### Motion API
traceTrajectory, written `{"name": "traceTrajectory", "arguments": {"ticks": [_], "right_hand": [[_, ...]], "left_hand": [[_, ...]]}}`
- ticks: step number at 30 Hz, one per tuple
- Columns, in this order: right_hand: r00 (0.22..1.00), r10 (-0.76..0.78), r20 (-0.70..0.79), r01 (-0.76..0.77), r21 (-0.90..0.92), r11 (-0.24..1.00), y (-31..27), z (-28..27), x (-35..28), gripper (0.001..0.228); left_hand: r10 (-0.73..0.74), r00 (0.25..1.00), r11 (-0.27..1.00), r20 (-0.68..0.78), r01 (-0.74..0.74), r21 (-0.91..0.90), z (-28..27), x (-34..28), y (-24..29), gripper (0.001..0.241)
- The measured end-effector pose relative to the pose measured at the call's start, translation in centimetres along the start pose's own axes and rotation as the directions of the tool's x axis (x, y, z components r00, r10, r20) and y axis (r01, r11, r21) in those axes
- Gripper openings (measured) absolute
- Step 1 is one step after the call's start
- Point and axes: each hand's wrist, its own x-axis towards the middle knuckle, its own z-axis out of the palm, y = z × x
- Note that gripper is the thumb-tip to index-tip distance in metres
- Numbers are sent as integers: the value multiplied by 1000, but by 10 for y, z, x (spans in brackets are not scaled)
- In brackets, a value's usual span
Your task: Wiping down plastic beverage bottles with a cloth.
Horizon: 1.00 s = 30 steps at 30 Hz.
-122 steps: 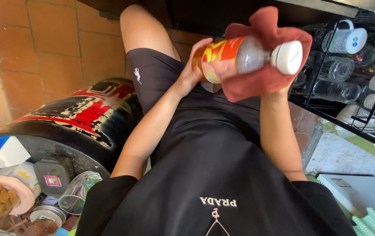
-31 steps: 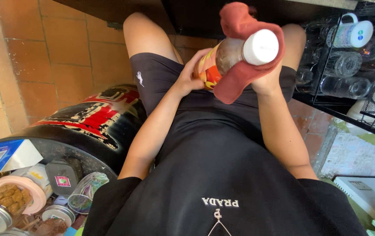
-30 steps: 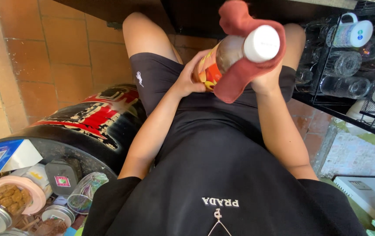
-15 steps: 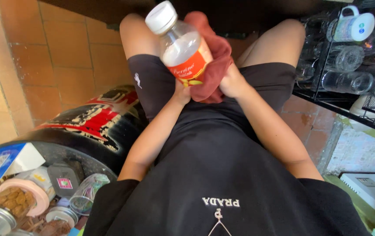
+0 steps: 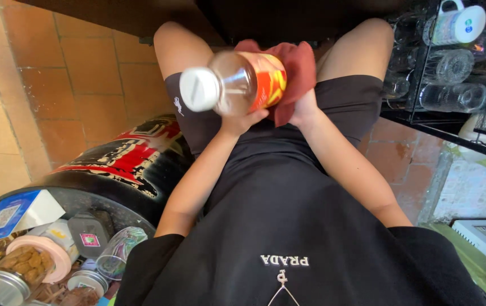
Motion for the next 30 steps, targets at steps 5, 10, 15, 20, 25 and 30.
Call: {"name": "traceTrajectory", "arguments": {"ticks": [5,10,15,20,25,30], "right_hand": [[986,-150,73,153,-43,987,-23,38,-18,46],[930,-318,184,335,-70,940,-35,74,-31,42],[836,-456,305,502,-90,860,-47,106,-40,39],[730,-536,425,623,-91,777,-45,115,-42,36],[606,-588,536,728,-76,681,-26,1,-76,32],[449,-622,641,824,-29,566,-23,-13,-101,29]], "left_hand": [[196,981,972,-5,-195,-130,-25,7,66,100],[290,926,951,242,-249,-186,-47,22,126,82],[382,790,919,479,-381,-105,-34,38,180,52],[489,751,864,443,-487,-128,-35,38,182,35],[524,845,829,101,-480,-288,-25,14,151,35],[-20,929,691,-370,-255,-677,-13,0,144,27]]}}
